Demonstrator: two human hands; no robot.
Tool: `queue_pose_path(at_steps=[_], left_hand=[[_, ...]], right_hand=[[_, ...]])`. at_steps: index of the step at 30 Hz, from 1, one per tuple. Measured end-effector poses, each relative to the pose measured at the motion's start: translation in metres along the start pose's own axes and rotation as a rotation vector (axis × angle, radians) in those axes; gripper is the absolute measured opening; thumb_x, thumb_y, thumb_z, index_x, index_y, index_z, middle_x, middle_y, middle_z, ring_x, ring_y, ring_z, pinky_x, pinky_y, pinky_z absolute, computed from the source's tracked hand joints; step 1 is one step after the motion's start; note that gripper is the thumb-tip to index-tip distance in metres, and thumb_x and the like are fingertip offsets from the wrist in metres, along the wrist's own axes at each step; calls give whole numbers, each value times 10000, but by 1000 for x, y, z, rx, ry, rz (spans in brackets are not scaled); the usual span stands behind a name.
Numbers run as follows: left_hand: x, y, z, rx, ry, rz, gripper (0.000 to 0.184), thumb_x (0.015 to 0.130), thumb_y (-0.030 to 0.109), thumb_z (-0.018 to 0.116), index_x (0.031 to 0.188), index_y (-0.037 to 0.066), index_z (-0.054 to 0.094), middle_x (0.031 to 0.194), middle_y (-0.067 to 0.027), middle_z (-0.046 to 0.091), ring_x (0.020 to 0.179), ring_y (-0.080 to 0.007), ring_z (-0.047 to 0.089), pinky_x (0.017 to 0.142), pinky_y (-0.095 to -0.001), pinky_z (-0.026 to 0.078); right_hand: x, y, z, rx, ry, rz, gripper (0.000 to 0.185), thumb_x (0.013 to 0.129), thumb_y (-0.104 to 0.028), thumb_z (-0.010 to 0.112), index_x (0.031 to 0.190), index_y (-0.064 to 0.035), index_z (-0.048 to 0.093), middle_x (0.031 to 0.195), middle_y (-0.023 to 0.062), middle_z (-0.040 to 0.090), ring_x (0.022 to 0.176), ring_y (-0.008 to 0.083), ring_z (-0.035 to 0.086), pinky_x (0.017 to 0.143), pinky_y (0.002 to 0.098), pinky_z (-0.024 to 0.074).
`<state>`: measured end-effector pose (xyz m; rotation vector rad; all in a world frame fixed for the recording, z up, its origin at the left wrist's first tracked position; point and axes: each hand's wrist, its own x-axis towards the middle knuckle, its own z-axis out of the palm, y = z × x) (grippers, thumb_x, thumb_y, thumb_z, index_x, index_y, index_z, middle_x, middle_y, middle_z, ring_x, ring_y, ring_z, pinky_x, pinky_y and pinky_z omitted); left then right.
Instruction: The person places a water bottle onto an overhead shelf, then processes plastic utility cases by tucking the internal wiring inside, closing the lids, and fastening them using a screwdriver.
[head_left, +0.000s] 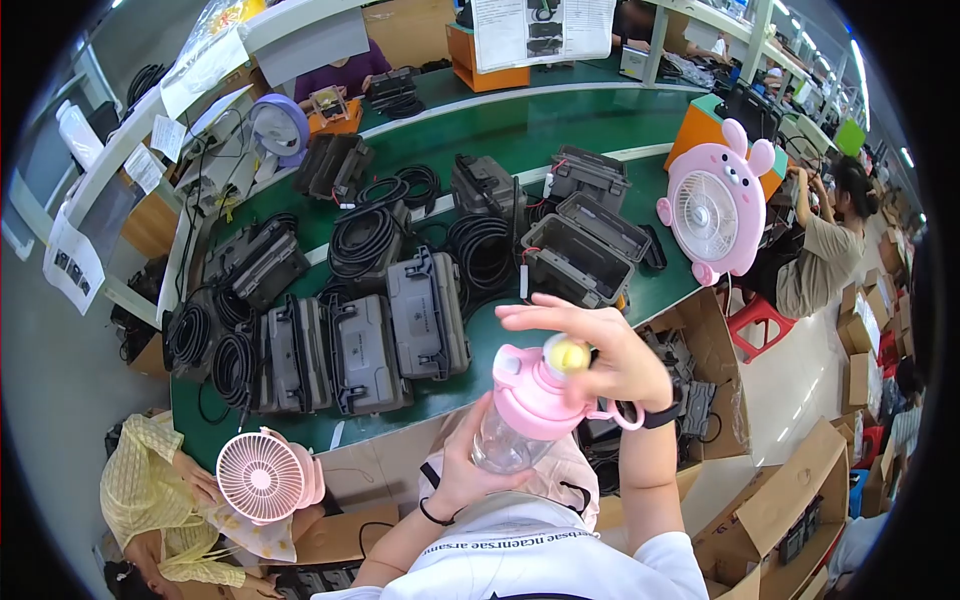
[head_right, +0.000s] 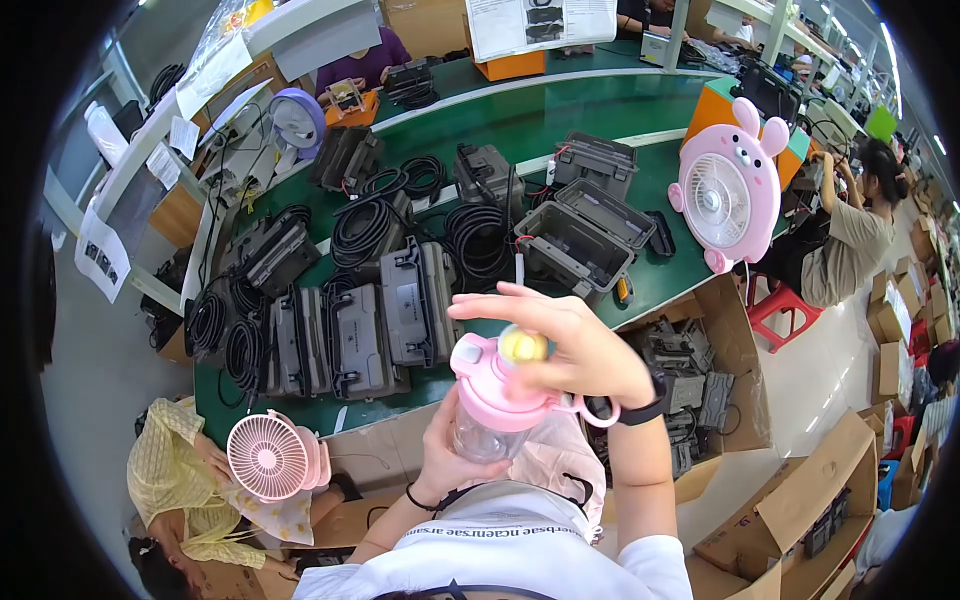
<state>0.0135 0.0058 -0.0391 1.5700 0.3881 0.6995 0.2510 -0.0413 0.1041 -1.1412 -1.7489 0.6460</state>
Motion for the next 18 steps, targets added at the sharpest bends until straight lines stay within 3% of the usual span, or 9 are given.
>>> queue_pose_path(at_steps=[2, 4, 6, 9, 12, 15, 16, 17, 18], left_hand=[[-1, 4, -3, -21, -45, -15, 1096, 569, 218, 920, 1465, -11, 331, 1401, -177, 470, 1295, -251, 471, 1086, -381, 367], [0, 8, -3, -38, -87, -22, 1088, 568, 217, 921, 1461, -13, 342, 1395, -182, 475, 1287, -253, 479, 1080, -381, 375], [0, 10, -1, -48, -126, -16, 1081, 567, 217, 922, 1456, -16, 352, 1389, -186, 482, 1276, -255, 491, 1072, -383, 387], [1, 13, 5, 36, -99, 4, 1075, 565, 209, 924, 1452, -18, 360, 1379, -186, 493, 1267, -257, 501, 1063, -385, 399], [0, 16, 8, 157, 40, 79, 1051, 573, 193, 919, 1442, -29, 370, 1370, -188, 502, 1263, -259, 504, 1063, -387, 399], [4, 16, -1, 266, 8, 176, 1080, 565, 167, 920, 1456, -27, 341, 1400, -170, 476, 1287, -245, 480, 1083, -386, 377], [6, 18, -4, 102, -60, 101, 1098, 557, 161, 922, 1463, -23, 328, 1413, -162, 464, 1295, -240, 471, 1091, -385, 367], [7, 19, -6, -61, -127, 28, 1117, 550, 154, 924, 1469, -20, 315, 1425, -153, 452, 1302, -236, 462, 1098, -385, 358], [9, 20, -8, -222, -195, -39, 1135, 543, 148, 926, 1476, -16, 301, 1437, -145, 439, 1310, -231, 453, 1106, -384, 348]], right_hand=[[-9, 2, -10, 153, -116, -7, 781, 816, -382, 703, 1429, 0, 406, 1463, 178, 439, 1327, 312, 465, 1128, 405, 296], [-13, 7, -17, 490, -210, -112, 745, 927, -405, 582, 1437, 82, 341, 1488, 212, 389, 1348, 322, 435, 1090, 358, 339], [-19, 5, -28, 287, -216, -44, 652, 880, -321, 662, 1363, 71, 470, 1357, 203, 546, 1208, 322, 578, 1046, 371, 403], [-12, 0, -23, 170, -82, -172, 497, 798, -249, 744, 1202, 19, 637, 1130, 162, 688, 1012, 293, 685, 958, 384, 487], [-4, -24, -4, -233, 255, -92, 372, 717, -203, 791, 1043, -39, 718, 973, 119, 729, 913, 269, 709, 876, 383, 535], [-2, -29, -7, -406, 203, -210, 507, 700, -364, 809, 1094, -65, 693, 1027, 101, 714, 1029, 312, 666, 825, 375, 550], [0, -29, -12, -420, 169, -271, 549, 697, -400, 812, 1112, -64, 685, 1048, 102, 710, 1063, 327, 652, 824, 381, 549], [3, -25, -17, -293, 46, -315, 683, 696, -512, 792, 1186, -61, 645, 1174, 119, 668, 1182, 380, 574, 912, 449, 507], [6, -22, -22, -110, -88, -362, 735, 706, -534, 789, 1229, -47, 619, 1311, 193, 576, 1284, 429, 469, 1034, 524, 391]])
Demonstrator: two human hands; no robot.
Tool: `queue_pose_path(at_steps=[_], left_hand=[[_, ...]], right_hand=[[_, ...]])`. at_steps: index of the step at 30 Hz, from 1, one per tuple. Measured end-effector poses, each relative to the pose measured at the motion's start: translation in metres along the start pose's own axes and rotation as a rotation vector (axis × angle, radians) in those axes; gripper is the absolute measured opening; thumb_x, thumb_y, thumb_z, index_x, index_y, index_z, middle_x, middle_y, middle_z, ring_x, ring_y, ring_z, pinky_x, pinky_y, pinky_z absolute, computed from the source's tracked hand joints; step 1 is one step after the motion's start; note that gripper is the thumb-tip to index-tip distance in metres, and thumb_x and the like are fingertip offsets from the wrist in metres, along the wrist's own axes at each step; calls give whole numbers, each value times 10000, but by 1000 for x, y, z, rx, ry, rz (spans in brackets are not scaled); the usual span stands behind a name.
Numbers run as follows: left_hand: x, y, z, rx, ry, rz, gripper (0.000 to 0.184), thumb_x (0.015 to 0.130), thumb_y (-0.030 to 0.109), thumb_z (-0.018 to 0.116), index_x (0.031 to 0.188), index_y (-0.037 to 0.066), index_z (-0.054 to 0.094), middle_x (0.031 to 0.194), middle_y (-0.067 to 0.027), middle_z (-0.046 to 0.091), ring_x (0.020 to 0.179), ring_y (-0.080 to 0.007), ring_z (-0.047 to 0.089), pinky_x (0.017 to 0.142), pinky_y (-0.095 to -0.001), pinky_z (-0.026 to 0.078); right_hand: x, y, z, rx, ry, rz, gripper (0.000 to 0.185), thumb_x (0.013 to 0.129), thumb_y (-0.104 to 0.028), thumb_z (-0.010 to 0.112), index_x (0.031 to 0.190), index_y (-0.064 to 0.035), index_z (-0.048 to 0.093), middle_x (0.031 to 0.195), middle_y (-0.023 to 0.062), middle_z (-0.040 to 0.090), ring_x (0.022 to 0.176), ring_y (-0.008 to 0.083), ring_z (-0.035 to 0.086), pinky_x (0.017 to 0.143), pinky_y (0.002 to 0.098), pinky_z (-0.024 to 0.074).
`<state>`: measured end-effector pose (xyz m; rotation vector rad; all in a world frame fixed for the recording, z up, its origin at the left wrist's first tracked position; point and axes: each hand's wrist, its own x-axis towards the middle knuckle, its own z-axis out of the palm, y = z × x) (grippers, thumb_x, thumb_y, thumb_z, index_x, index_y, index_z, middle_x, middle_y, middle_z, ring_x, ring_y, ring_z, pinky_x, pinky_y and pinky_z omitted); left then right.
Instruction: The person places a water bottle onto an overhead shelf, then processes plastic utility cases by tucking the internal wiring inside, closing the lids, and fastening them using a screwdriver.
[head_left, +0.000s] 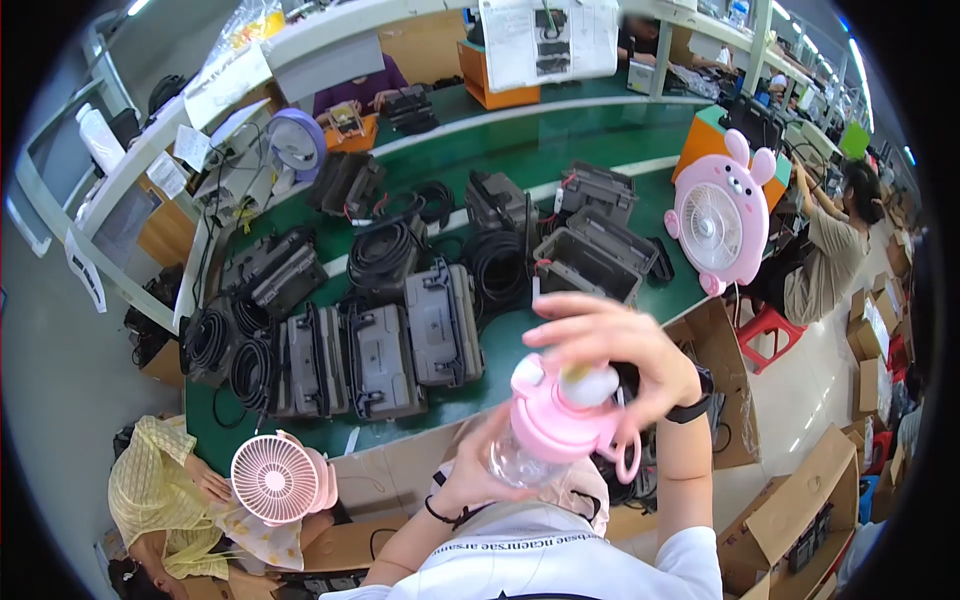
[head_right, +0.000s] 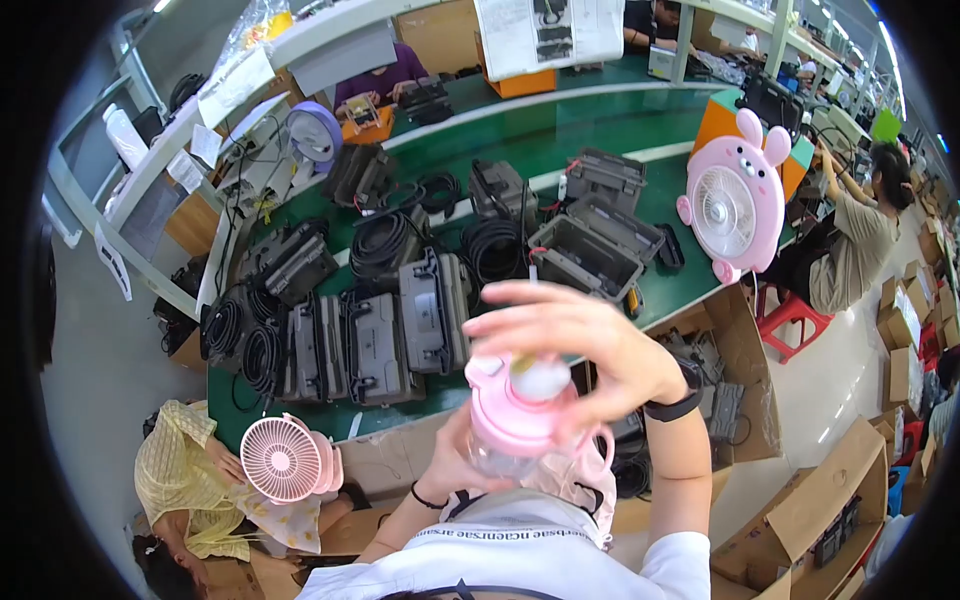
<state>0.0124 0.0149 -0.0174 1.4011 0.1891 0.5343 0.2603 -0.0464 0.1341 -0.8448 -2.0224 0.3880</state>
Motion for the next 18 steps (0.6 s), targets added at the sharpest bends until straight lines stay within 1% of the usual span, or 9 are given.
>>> queue_pose_path(at_steps=[1, 3, 6, 7, 10, 11, 15, 16, 18], left_hand=[[0, 1, -2, -140, -86, -115, 1178, 521, 138, 931, 1487, -9, 273, 1457, -126, 412, 1331, -215, 426, 1123, -380, 325], [2, -1, -2, -170, -186, -104, 1182, 522, 139, 929, 1489, -14, 267, 1459, -133, 410, 1334, -213, 423, 1130, -378, 314], [2, -7, -2, -41, -352, -110, 1186, 526, 143, 925, 1492, -21, 257, 1465, -144, 406, 1345, -210, 411, 1140, -374, 297], [2, -10, -2, -24, -367, -120, 1179, 529, 147, 924, 1490, -22, 263, 1461, -147, 413, 1344, -209, 412, 1140, -373, 296], [-1, -18, -1, -83, -323, -167, 1142, 535, 162, 924, 1476, -20, 302, 1435, -153, 447, 1331, -210, 427, 1134, -370, 302], [-2, -5, -2, 4, -253, -118, 1075, 546, 173, 921, 1442, -18, 360, 1378, -145, 504, 1279, -216, 482, 1094, -377, 361], [-8, -3, 1, 295, 209, 138, 1007, 557, 203, 929, 1399, -21, 426, 1327, -160, 538, 1206, -249, 546, 1033, -395, 424], [-9, -10, -3, 352, 225, 161, 999, 559, 205, 930, 1395, -21, 431, 1325, -162, 538, 1208, -250, 545, 1034, -395, 424], [-4, -2, -10, 469, 251, 205, 984, 563, 208, 930, 1386, -23, 443, 1320, -166, 539, 1210, -253, 543, 1034, -396, 424]], right_hand=[[3, 4, 0, 214, -62, -71, 739, 694, -501, 813, 1239, -44, 614, 1355, 227, 525, 1318, 440, 419, 1063, 547, 333], [10, 18, 3, 522, -229, -248, 775, 638, -395, 886, 1267, -43, 601, 1423, 306, 420, 1371, 475, 321, 1091, 583, 253], [24, 30, 12, 746, -522, -395, 624, 656, -328, 886, 1171, -49, 672, 1405, 282, 460, 1370, 478, 327, 1092, 613, 217], [28, 28, 11, 738, -633, -375, 520, 708, -319, 854, 1122, -46, 697, 1338, 227, 553, 1325, 435, 426, 1109, 612, 172], [25, 33, 24, 689, -638, -559, 481, 748, -325, 826, 1122, -50, 698, 1252, 146, 638, 1256, 376, 526, 1123, 596, 148], [23, 33, 22, 636, -585, -467, 451, 790, -342, 779, 1144, -76, 694, 1188, 90, 680, 1214, 312, 577, 1134, 577, 161], [12, -5, 26, 235, -18, 326, 440, 838, -324, 664, 1221, -106, 646, 1183, 82, 680, 1193, 254, 596, 1155, 540, 183], [13, -8, 35, 119, 104, 371, 454, 831, -310, 658, 1232, -100, 632, 1226, 79, 659, 1195, 253, 592, 1154, 529, 200], [11, -12, 43, 200, 181, 437, 606, 802, -416, 721, 1257, -34, 599, 1254, 161, 630, 1296, 340, 497, 1143, 531, 207]])
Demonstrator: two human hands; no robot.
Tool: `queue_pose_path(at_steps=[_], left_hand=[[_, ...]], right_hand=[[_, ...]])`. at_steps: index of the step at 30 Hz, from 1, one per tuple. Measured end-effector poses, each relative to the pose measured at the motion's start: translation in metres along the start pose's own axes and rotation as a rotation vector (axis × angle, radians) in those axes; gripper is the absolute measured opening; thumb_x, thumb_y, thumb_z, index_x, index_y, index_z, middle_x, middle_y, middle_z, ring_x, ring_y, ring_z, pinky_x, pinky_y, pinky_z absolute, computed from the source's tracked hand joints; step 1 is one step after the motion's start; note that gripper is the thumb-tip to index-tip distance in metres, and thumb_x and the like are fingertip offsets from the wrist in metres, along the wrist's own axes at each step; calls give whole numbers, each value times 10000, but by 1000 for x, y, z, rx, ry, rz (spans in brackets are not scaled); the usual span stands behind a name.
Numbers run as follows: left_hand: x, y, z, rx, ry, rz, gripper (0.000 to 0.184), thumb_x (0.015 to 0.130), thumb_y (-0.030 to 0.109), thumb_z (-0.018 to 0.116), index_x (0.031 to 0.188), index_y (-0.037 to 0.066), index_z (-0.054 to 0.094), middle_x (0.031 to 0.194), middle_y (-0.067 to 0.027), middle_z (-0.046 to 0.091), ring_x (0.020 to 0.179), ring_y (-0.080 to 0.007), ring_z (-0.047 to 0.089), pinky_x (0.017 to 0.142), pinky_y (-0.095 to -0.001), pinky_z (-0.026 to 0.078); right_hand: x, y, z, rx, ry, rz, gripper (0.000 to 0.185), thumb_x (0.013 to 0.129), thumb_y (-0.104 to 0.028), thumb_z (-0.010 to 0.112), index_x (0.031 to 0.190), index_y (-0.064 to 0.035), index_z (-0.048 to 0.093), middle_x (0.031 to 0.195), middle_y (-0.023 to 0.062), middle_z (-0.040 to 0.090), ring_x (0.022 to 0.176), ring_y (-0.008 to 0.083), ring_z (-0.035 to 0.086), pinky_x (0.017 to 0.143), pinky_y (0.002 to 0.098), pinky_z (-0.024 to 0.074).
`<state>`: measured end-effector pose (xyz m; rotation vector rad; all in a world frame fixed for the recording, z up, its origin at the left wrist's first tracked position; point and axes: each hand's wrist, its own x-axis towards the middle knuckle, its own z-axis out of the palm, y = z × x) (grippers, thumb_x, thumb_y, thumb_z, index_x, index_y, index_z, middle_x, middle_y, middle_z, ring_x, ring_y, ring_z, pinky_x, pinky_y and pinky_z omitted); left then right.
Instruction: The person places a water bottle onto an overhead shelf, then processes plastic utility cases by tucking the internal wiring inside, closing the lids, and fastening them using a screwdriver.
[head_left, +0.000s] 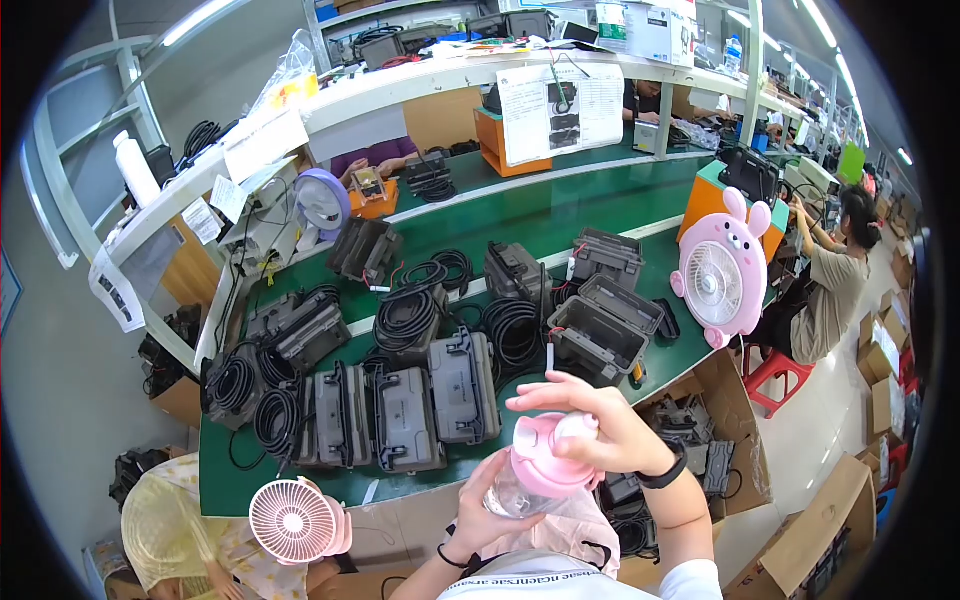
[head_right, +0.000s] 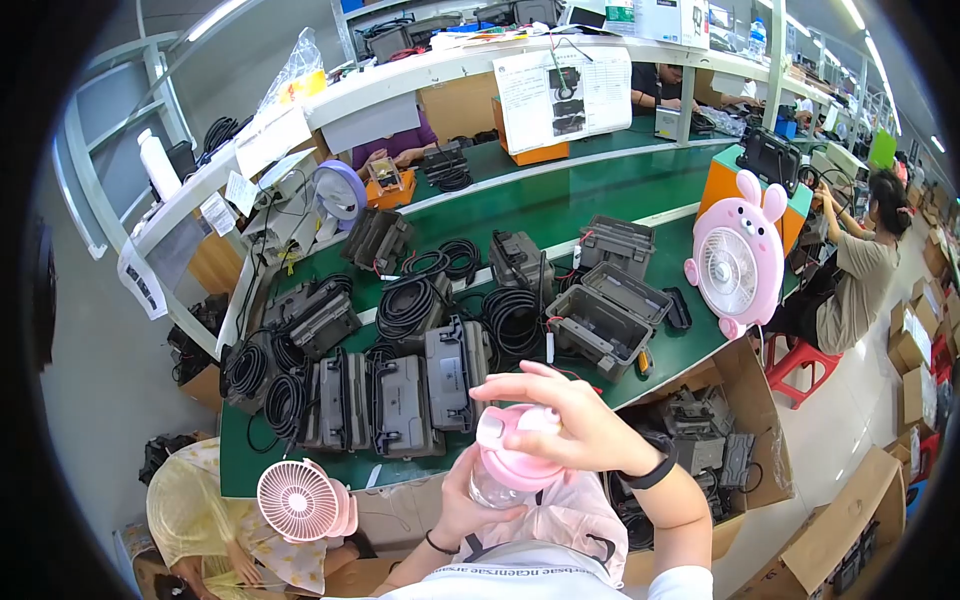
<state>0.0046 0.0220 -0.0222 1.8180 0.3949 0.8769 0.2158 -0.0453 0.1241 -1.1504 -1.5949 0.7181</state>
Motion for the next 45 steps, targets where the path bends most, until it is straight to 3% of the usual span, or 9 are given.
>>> queue_pose_path(at_steps=[4, 12, 16, 21, 29, 34, 36, 40, 45], left_hand=[[3, 5, -6, -508, -277, -267, 1013, 536, 154, 934, 1406, 4, 437, 1380, -140, 502, 1266, -237, 502, 1097, -396, 363], [-5, -27, 7, -599, -656, -209, 1019, 497, 153, 924, 1397, 37, 460, 1365, -70, 534, 1297, -232, 480, 1122, -404, 335], [-1, 5, -1, -532, -414, -264, 955, 494, 162, 948, 1338, 29, 522, 1376, -100, 518, 1266, -242, 508, 1096, -387, 376], [-1, -11, -10, 24, -268, 125, 1056, 563, 221, 938, 1453, 68, 391, 1304, -192, 537, 1189, -327, 563, 986, -427, 463], [5, -14, 9, 9, -109, 296, 1074, 573, 243, 930, 1480, 192, 357, 1345, -219, 510, 1217, -364, 540, 984, -470, 466], [25, -19, -9, -128, -26, 18, 980, 606, 171, 902, 1430, 105, 375, 1338, -186, 512, 1218, -320, 534, 997, -456, 461], [64, 6, -24, -108, 177, 73, 989, 604, 129, 878, 1435, 86, 344, 1335, -162, 505, 1212, -298, 534, 1002, -442, 460], [169, 75, -54, -83, 526, 328, 1009, 601, 45, 830, 1447, 50, 282, 1329, -113, 492, 1199, -255, 534, 1012, -415, 458], [322, 107, -106, -3, 703, 664, 1151, 625, 117, 880, 1526, 46, 167, 1436, -122, 387, 1274, -250, 467, 1057, -389, 391]], right_hand=[[7, 8, -22, 144, -416, -383, 811, 746, -429, 807, 1383, -51, 476, 1457, 255, 412, 1400, 457, 286, 1119, 569, 214], [32, 25, -12, 365, -972, -696, 382, 726, -368, 834, 1021, -138, 755, 1266, 144, 631, 1365, 460, 358, 1109, 620, 131], [15, 12, -14, 224, -636, -431, 403, 683, -353, 865, 1010, -143, 756, 1140, 59, 699, 1304, 353, 488, 1116, 609, 147], [-1, -12, -6, -60, -315, -388, 446, 740, -346, 825, 1138, -196, 692, 1143, -20, 691, 1234, 266, 565, 1114, 606, 194], [-26, -36, -4, -352, -29, -309, 500, 673, -389, 866, 1073, -146, 692, 1154, 73, 690, 1202, 262, 595, 1093, 505, 323], [-36, 29, -9, 472, 774, -357, 411, 872, -312, 698, 1174, -47, 612, 1202, 191, 635, 1175, 268, 586, 1024, 431, 409], [-40, 85, -13, 233, 889, -105, 247, 946, -160, 570, 1132, -5, 618, 1121, 137, 660, 1071, 207, 609, 966, 357, 446], [-40, 180, 36, 154, 505, 247, 129, 897, -44, 607, 1006, -21, 672, 1035, 85, 688, 954, 167, 647, 831, 307, 509], [-34, 233, 76, -186, 509, 124, 151, 833, -28, 651, 981, -43, 674, 988, 125, 694, 858, 313, 658, 779, 356, 530]])
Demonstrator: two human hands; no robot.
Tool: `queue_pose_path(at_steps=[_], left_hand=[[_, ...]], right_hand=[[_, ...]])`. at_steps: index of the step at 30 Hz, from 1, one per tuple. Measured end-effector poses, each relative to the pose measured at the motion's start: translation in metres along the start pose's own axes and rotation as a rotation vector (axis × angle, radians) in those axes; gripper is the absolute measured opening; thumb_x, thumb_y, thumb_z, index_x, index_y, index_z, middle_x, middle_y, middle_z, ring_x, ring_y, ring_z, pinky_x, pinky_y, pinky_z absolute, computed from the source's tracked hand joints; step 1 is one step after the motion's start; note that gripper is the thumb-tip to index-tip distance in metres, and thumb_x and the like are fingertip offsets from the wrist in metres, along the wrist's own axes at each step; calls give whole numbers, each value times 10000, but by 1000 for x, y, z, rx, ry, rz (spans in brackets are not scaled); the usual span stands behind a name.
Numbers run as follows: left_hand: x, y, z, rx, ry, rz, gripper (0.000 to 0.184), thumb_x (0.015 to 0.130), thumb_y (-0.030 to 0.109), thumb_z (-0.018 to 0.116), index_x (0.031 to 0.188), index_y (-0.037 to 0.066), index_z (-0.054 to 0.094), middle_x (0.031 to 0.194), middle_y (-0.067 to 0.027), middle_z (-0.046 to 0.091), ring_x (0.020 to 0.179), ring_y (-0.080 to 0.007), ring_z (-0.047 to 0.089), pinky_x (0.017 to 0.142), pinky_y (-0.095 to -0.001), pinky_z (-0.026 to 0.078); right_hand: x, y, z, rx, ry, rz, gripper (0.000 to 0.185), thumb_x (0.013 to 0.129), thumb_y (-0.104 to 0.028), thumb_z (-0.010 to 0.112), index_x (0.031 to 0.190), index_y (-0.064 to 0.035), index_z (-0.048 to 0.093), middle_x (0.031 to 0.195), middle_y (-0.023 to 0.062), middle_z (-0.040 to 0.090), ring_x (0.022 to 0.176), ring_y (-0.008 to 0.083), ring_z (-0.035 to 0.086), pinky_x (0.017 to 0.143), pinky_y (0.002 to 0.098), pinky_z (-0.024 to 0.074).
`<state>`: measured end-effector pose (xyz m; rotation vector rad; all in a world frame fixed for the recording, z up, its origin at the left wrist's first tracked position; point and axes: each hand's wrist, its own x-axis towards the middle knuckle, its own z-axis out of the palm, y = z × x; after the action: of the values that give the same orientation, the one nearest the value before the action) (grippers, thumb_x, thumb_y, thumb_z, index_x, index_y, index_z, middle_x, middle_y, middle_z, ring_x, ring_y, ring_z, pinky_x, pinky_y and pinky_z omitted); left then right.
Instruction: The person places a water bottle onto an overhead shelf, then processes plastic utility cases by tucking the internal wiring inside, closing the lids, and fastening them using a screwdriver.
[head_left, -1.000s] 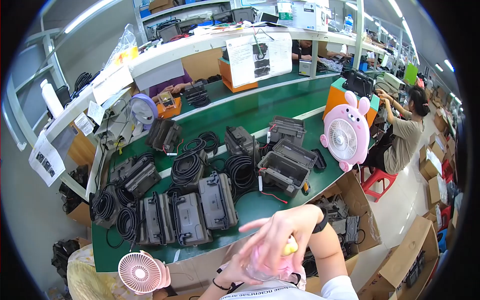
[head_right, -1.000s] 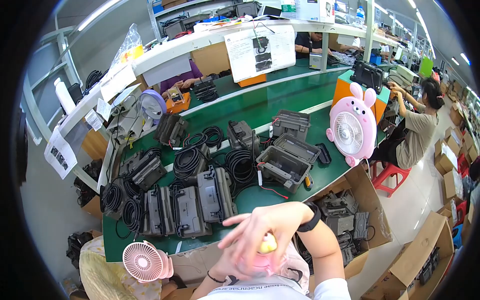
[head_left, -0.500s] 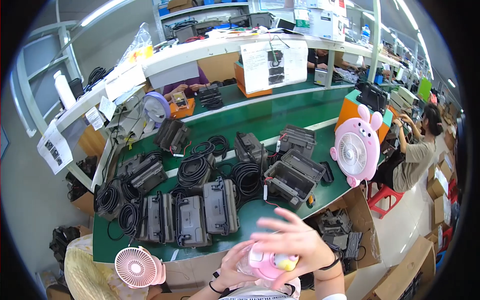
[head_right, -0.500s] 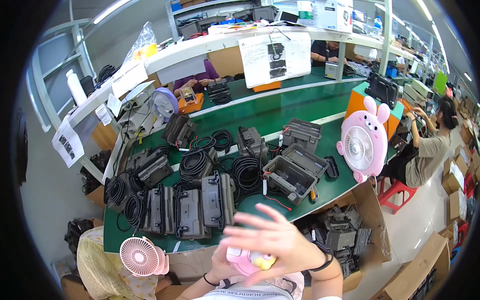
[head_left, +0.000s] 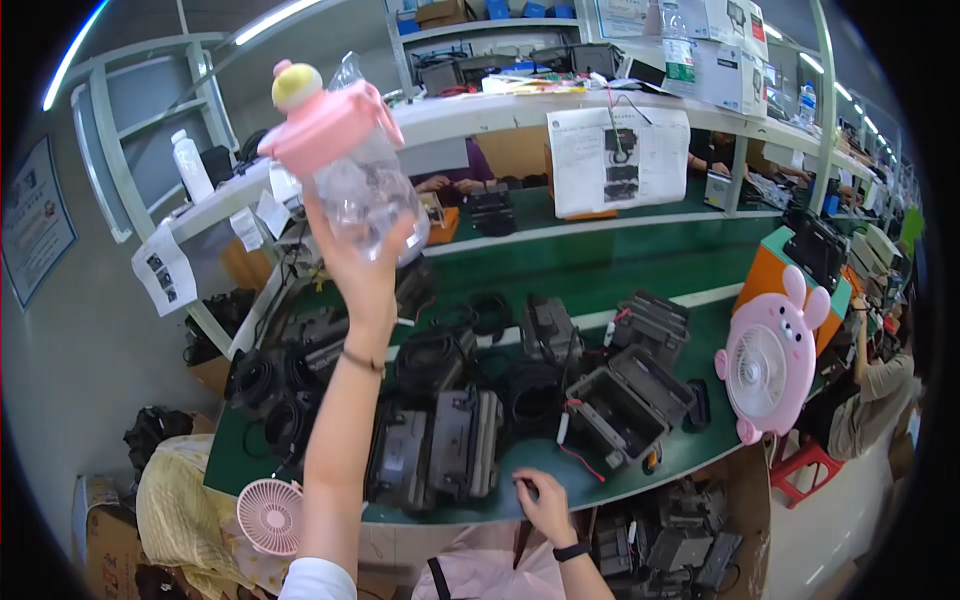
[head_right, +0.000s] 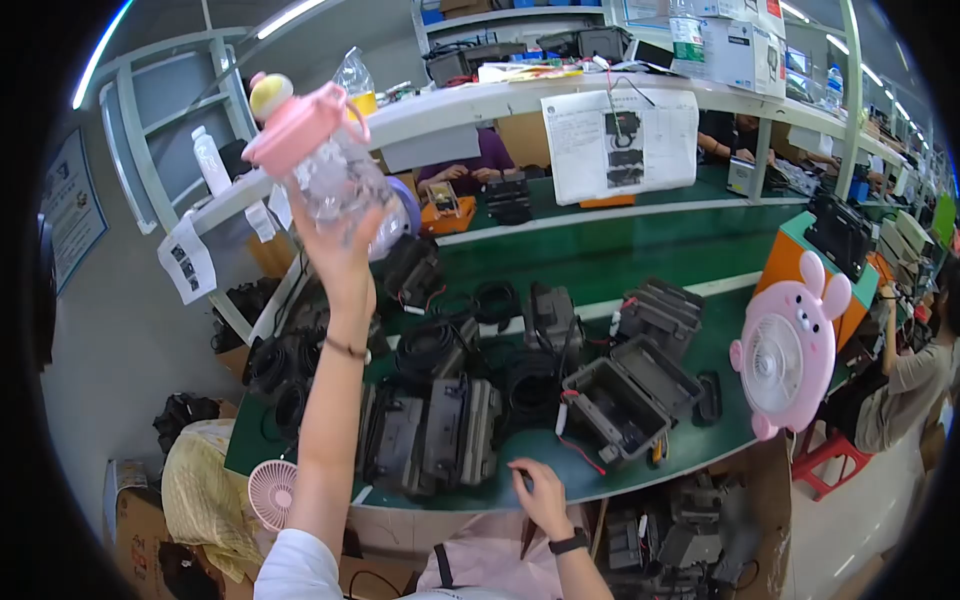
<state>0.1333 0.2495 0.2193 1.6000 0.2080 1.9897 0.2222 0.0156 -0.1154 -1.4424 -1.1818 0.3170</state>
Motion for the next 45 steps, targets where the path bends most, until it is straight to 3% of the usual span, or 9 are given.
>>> queue_pose_path(at_steps=[7, 21, 23, 26, 32, 37, 39, 42, 45], left_hand=[[167, -113, 49, 422, 61, 303, 1109, 670, 272, 871, 1512, 0, 204, 1508, -220, 337, 1358, -310, 390, 1109, -358, 311], [215, -215, 81, 1138, 135, 293, 1093, 790, 684, 590, 1502, -31, 169, 1334, -212, 542, 1225, -300, 522, 1074, -470, 281], [220, -236, 75, 1157, 265, 618, 775, 858, 458, 634, 1430, 8, 368, 1269, -182, 587, 1171, -310, 553, 1029, -457, 344], [215, -222, 48, 1017, -138, 495, 693, 946, 316, 514, 1443, -102, 273, 1462, -301, 348, 1398, -381, 288, 1169, -437, 183], [113, -229, -8, 631, -284, 1011, 271, 761, -19, 627, 981, 136, 661, 1059, -59, 675, 1032, -265, 623, 850, -377, 469], [9, -315, -76, 944, -510, 343, 193, 761, 45, 653, 944, 99, 624, 997, -72, 646, 948, -302, 621, 825, -394, 493], [-23, -360, -113, 1137, -473, 72, 450, 787, 121, 657, 1212, 58, 524, 1183, -179, 567, 1110, -362, 550, 942, -423, 460], [-54, -416, -172, 1455, -724, -875, 1022, 700, 381, 770, 1492, 66, 205, 1316, -272, 491, 1242, -408, 486, 1027, -491, 406], [-60, -411, -183, 1537, -848, -617, 585, 809, 286, 689, 1257, 53, 392, 1128, -253, 615, 970, -438, 648, 848, -532, 510]], right_hand=[[-2, 10, 22, -536, 103, -100, 117, 756, -104, 687, 868, -130, 662, 876, 23, 687, 750, 216, 648, 641, 326, 534], [18, -25, 14, -515, 39, 35, 139, 788, -77, 677, 921, -57, 642, 903, 104, 653, 818, 299, 615, 716, 375, 518], [19, -14, 16, -572, 53, 10, 135, 747, -81, 688, 875, -120, 667, 882, 21, 687, 736, 215, 639, 638, 324, 530], [10, -2, 23, -540, 58, -1, 168, 724, -38, 697, 875, -106, 668, 881, 21, 686, 728, 215, 633, 635, 322, 524], [14, -5, 25, -523, 76, 8, 177, 700, 15, 690, 840, -85, 650, 861, 44, 685, 727, 234, 633, 631, 334, 511], [12, 0, 27, -547, 104, 3, 198, 691, 20, 696, 848, -88, 642, 841, 33, 684, 705, 224, 631, 620, 330, 509], [10, 3, 27, -572, 101, -19, 216, 692, -4, 707, 878, -99, 650, 859, 20, 689, 684, 204, 628, 594, 309, 518], [11, 3, 27, -575, 108, -15, 218, 691, -9, 707, 879, -98, 640, 850, 19, 685, 678, 201, 624, 592, 308, 517], [23, -13, 20, -573, 104, 11, 221, 682, -16, 710, 874, -99, 638, 844, 15, 684, 672, 197, 621, 590, 306, 516]])
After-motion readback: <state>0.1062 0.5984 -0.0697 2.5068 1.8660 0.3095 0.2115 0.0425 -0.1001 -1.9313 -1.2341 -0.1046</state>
